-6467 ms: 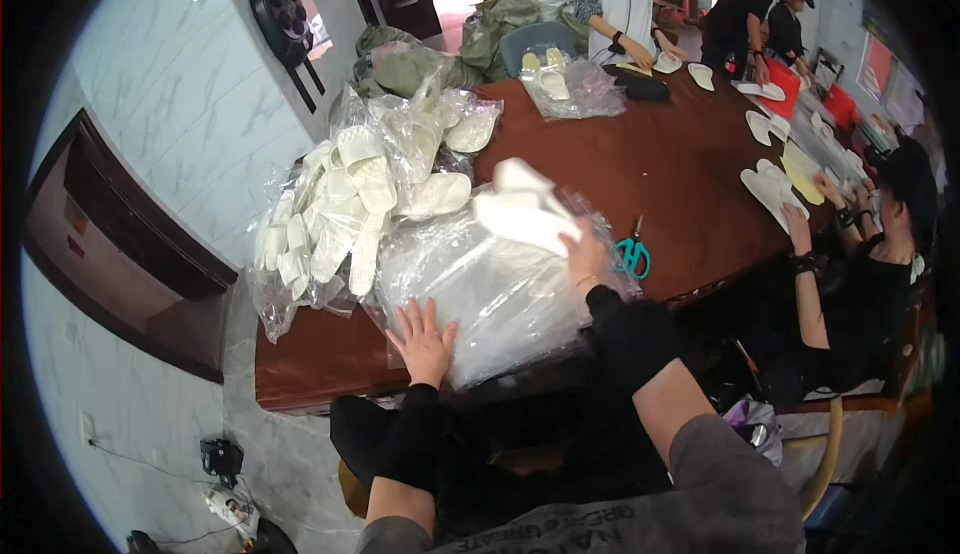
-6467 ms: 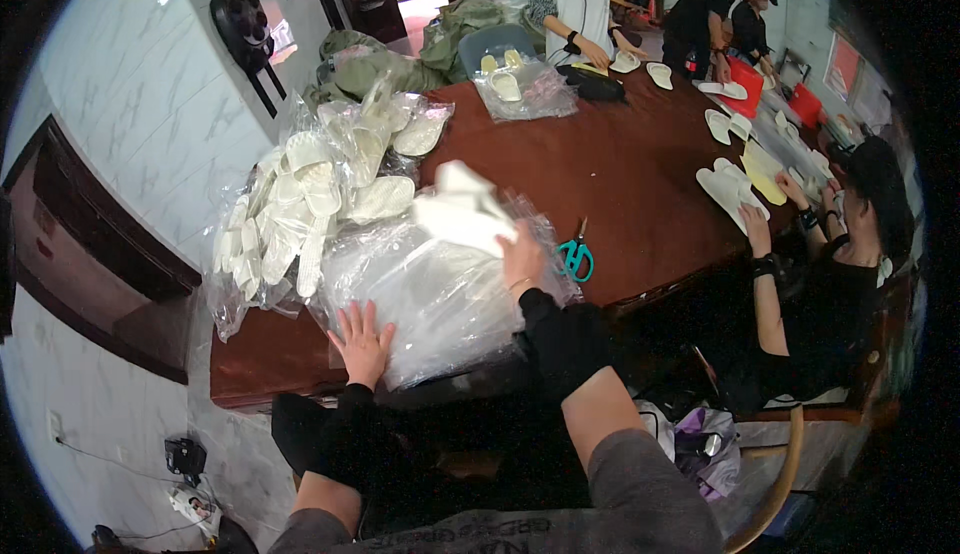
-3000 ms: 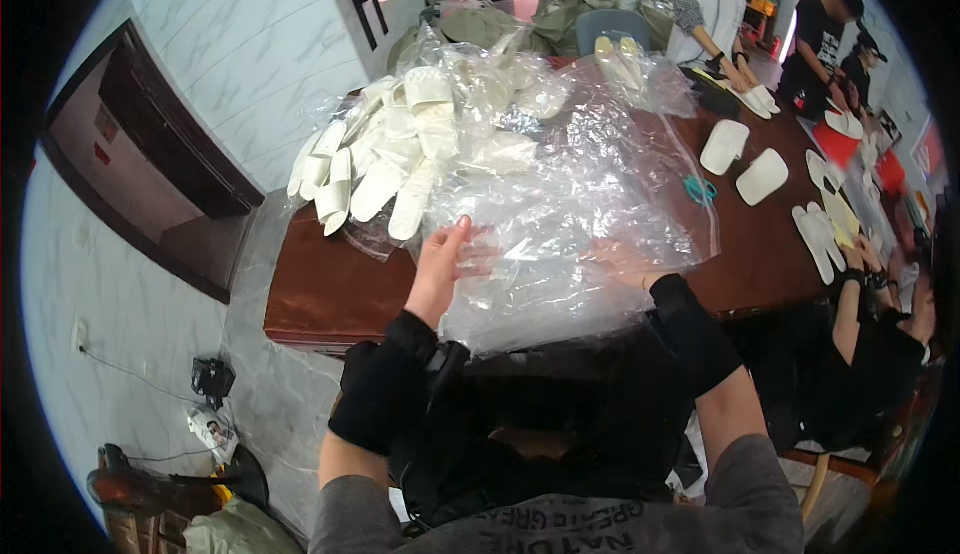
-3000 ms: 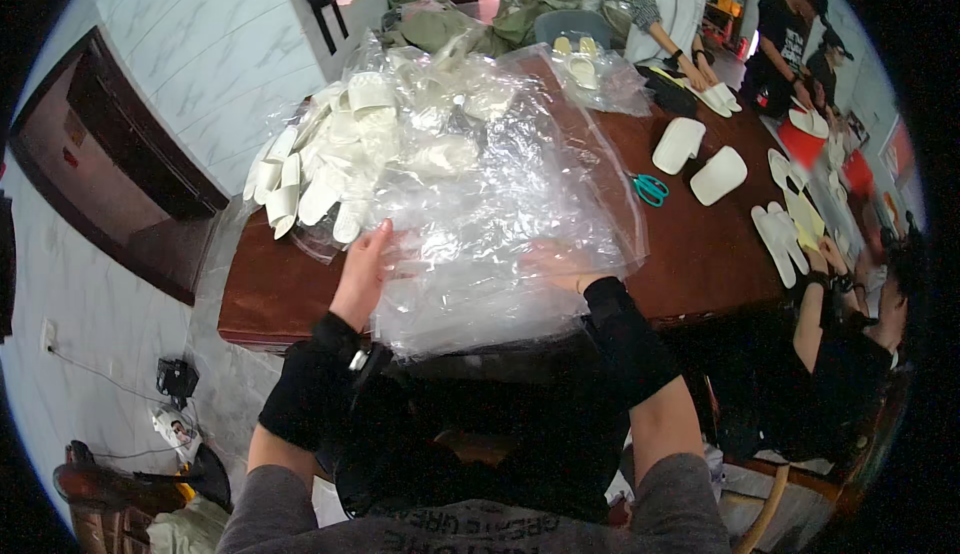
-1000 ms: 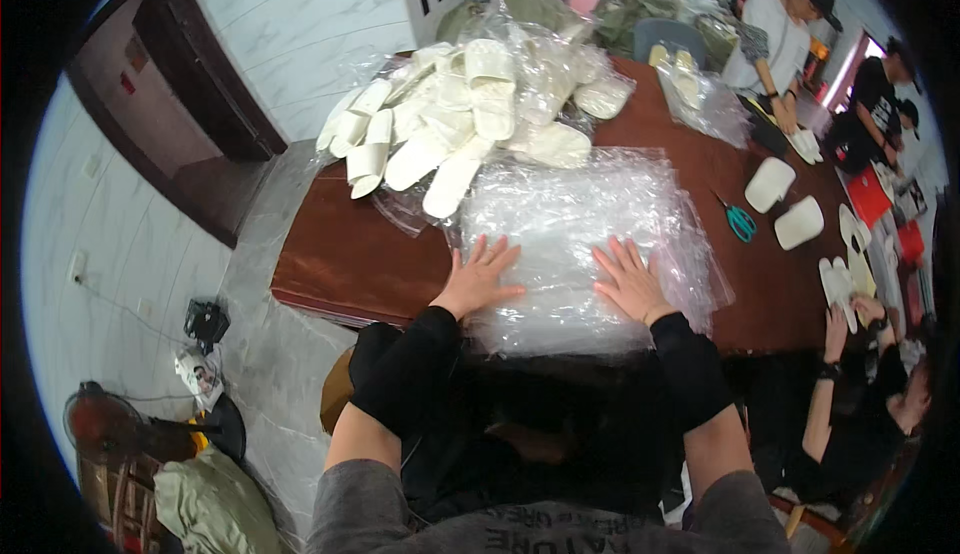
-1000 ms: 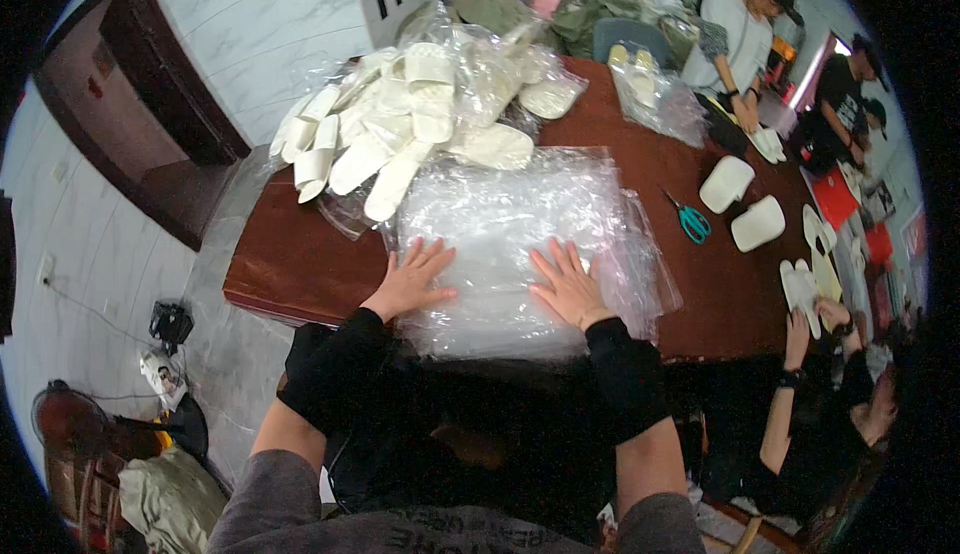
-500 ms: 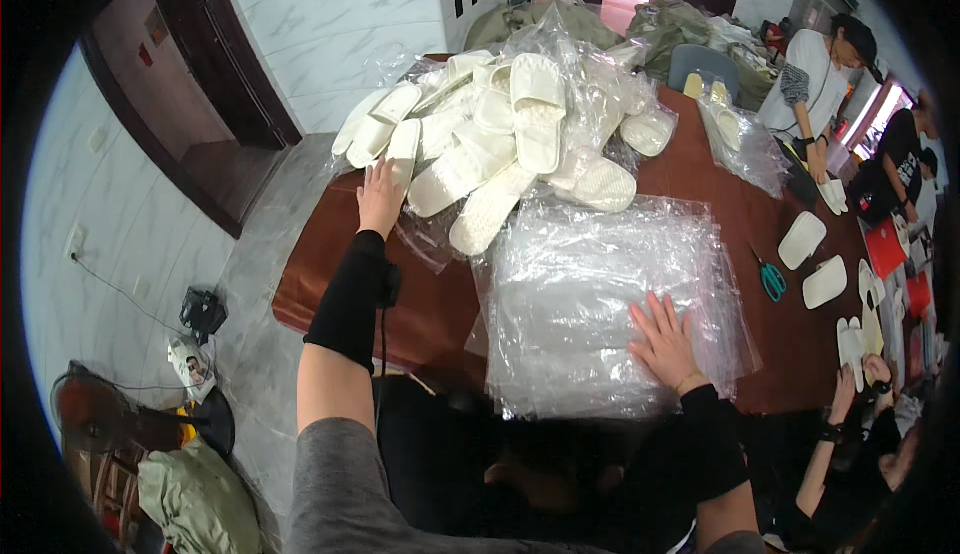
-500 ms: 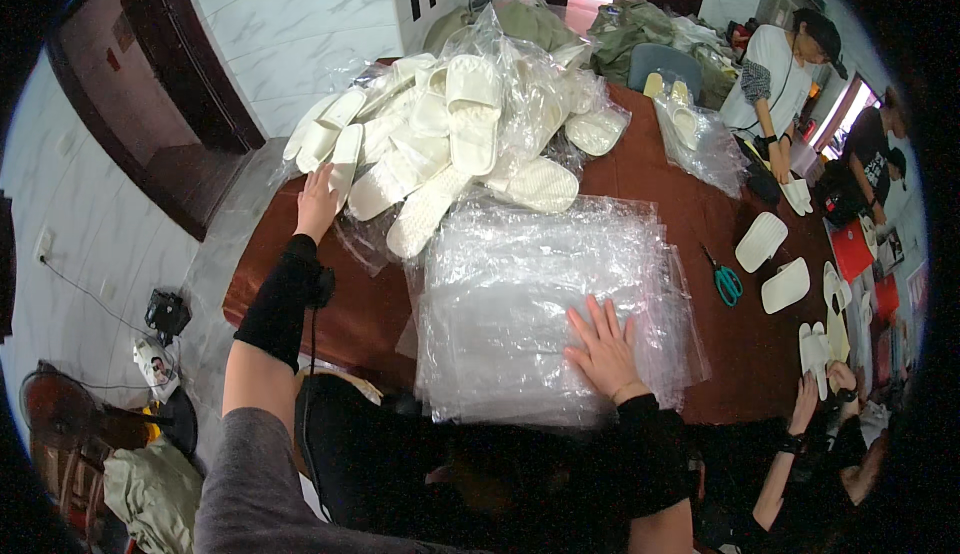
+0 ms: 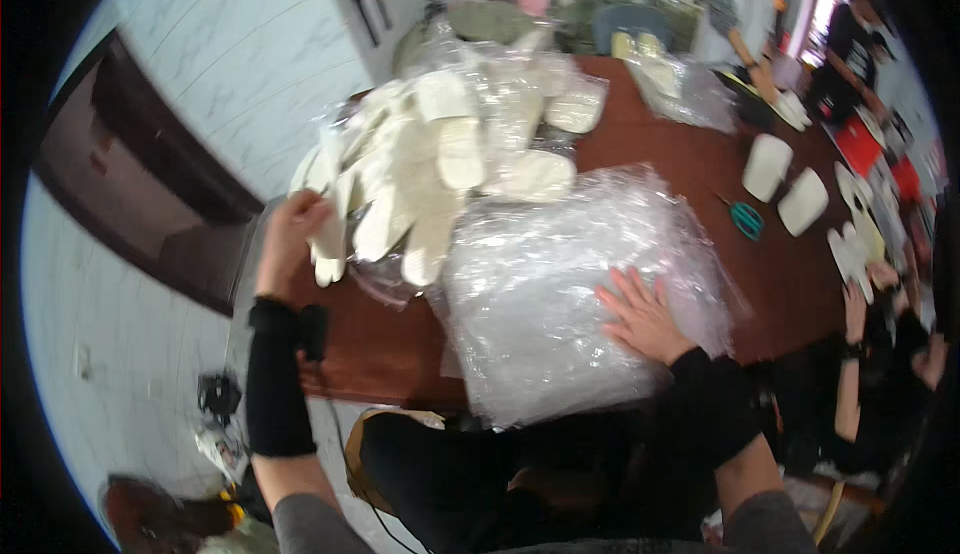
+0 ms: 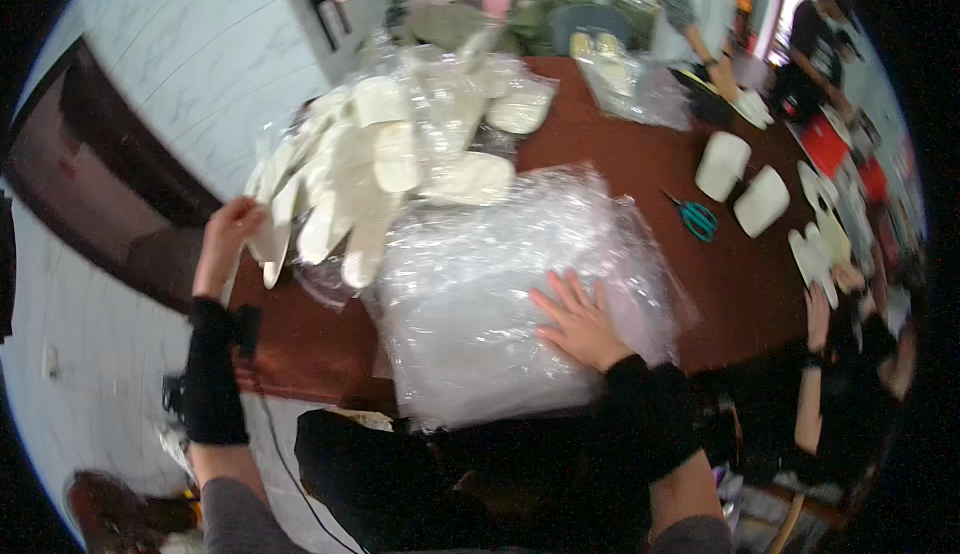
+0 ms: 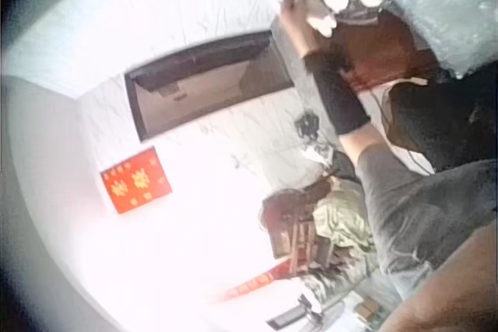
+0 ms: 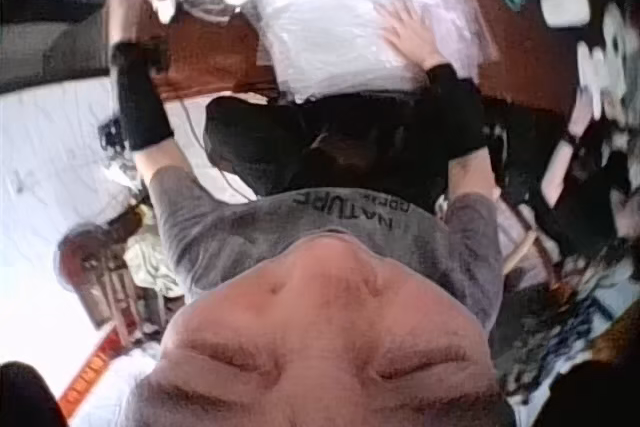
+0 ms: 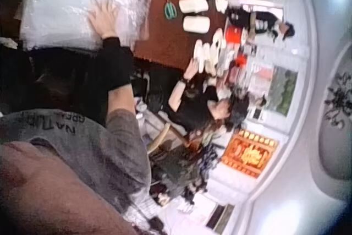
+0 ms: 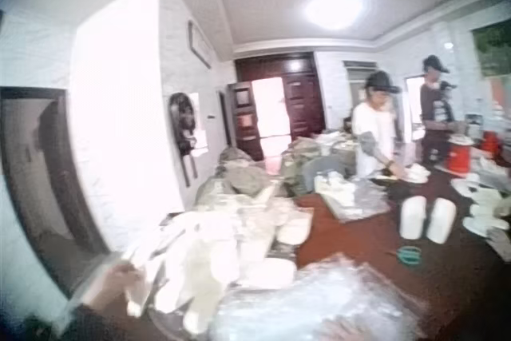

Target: Sorting and inserting indoor slippers into clear plastic packaging bags.

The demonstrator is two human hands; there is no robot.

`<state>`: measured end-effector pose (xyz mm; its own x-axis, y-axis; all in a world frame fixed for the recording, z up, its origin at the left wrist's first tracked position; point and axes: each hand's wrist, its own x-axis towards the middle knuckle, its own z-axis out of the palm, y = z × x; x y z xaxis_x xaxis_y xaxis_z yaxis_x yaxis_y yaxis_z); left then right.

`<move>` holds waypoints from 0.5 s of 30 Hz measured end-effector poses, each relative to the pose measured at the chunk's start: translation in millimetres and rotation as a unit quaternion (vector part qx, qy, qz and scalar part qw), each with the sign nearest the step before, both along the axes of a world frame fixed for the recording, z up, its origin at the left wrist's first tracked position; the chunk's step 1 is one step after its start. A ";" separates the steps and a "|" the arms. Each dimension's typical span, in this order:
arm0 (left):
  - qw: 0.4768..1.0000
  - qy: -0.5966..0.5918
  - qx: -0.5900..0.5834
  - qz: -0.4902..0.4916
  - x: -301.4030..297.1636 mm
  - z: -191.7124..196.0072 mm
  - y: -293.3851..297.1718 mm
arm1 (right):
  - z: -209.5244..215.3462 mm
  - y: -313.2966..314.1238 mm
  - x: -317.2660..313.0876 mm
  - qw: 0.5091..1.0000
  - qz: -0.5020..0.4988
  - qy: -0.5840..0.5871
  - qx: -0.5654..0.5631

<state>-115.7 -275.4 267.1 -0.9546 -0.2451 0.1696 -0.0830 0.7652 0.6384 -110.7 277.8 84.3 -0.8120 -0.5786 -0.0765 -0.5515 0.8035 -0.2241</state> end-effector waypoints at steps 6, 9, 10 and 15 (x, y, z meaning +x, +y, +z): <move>0.975 0.021 0.191 -0.108 24.9 141.1 154.4 | -20.3 23.6 1.2 0.995 0.004 0.094 -0.030; 0.955 -0.041 0.235 -0.175 7.2 174.1 242.9 | -19.7 27.2 0.7 0.995 -0.007 0.095 -0.020; 0.949 -0.060 0.242 -0.193 -0.3 183.8 279.5 | -26.3 31.8 -1.8 0.995 -0.011 0.103 -0.009; 0.874 -0.080 0.304 -0.371 -93.4 192.2 431.8 | -66.9 45.0 -9.9 0.976 -0.016 0.181 -0.120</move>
